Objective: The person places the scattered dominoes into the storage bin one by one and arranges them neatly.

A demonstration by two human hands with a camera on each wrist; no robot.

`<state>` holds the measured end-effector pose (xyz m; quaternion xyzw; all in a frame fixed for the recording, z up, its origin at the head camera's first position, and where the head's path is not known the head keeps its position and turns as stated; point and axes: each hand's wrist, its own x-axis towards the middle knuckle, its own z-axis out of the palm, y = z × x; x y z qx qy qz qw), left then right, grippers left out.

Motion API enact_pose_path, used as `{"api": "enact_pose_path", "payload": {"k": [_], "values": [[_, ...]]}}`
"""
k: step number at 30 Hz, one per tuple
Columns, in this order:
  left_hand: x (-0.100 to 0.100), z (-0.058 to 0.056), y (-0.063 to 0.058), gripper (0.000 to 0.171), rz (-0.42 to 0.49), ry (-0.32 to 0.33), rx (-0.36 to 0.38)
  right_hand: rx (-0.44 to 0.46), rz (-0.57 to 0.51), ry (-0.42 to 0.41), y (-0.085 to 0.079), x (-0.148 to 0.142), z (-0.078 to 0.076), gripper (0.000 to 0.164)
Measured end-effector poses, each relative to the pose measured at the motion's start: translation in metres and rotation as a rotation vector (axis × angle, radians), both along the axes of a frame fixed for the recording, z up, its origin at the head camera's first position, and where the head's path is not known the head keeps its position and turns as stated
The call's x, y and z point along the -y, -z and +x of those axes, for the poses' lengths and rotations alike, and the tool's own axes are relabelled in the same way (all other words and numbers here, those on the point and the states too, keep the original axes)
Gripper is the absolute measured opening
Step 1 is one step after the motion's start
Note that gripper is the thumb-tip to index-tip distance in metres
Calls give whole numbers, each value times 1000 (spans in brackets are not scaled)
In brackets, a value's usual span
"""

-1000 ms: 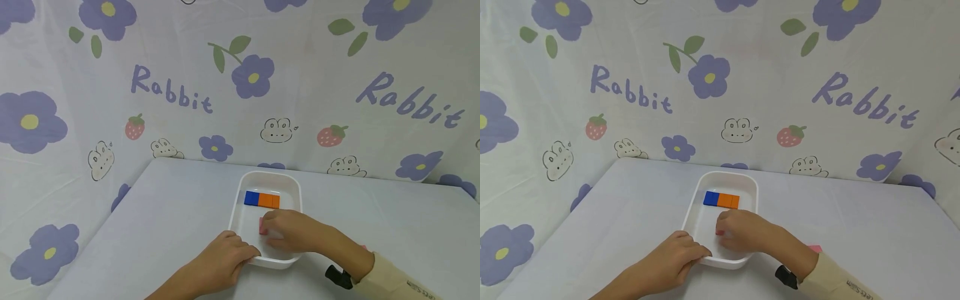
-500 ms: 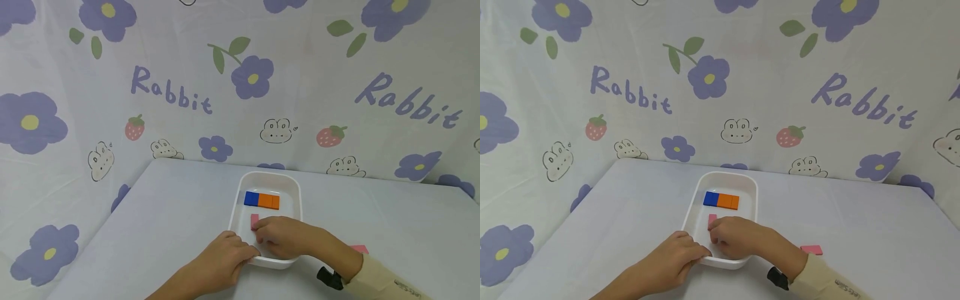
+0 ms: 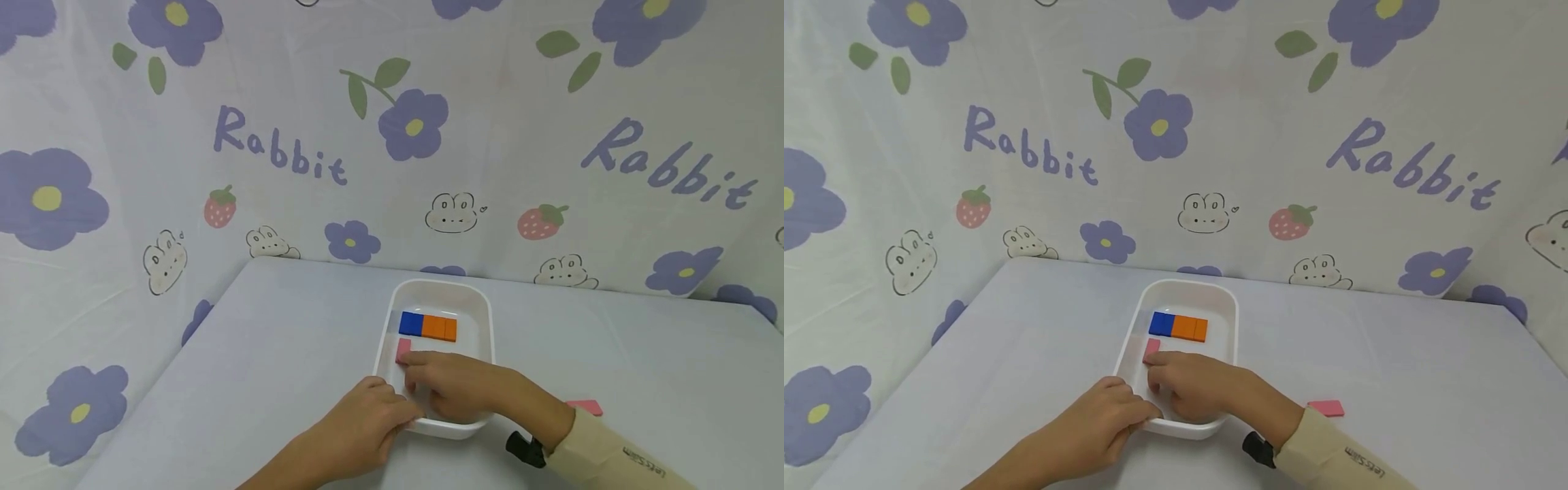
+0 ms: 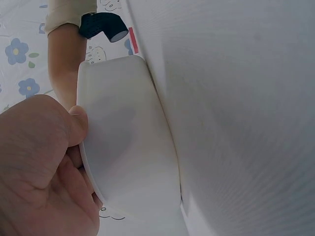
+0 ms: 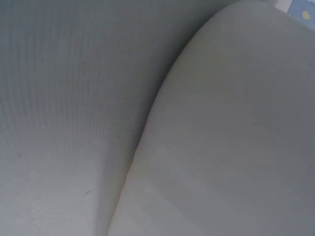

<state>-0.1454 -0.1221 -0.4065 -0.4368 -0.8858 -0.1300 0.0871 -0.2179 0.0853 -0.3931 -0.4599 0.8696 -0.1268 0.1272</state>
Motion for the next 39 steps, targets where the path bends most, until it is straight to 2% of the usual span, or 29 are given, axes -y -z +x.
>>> {"api": "enact_pose_path", "payload": {"k": [6, 11, 25, 33, 39], "values": [[0, 0, -1, 14, -9, -3, 32, 10, -7, 4, 2, 0, -2, 25], [0, 0, -1, 11, -5, 1, 3, -3, -13, -6, 3, 0, -4, 17], [1, 0, 0, 13, 20, 15, -41, 0, -25, 16, 4, 0, -8, 17], [0, 0, -1, 15, 7, 4, 10, -15, -27, 0, 4, 2, -9, 15], [0, 0, -1, 14, -8, 2, 7, -45, -17, -7, 2, 0, -10, 14]]}}
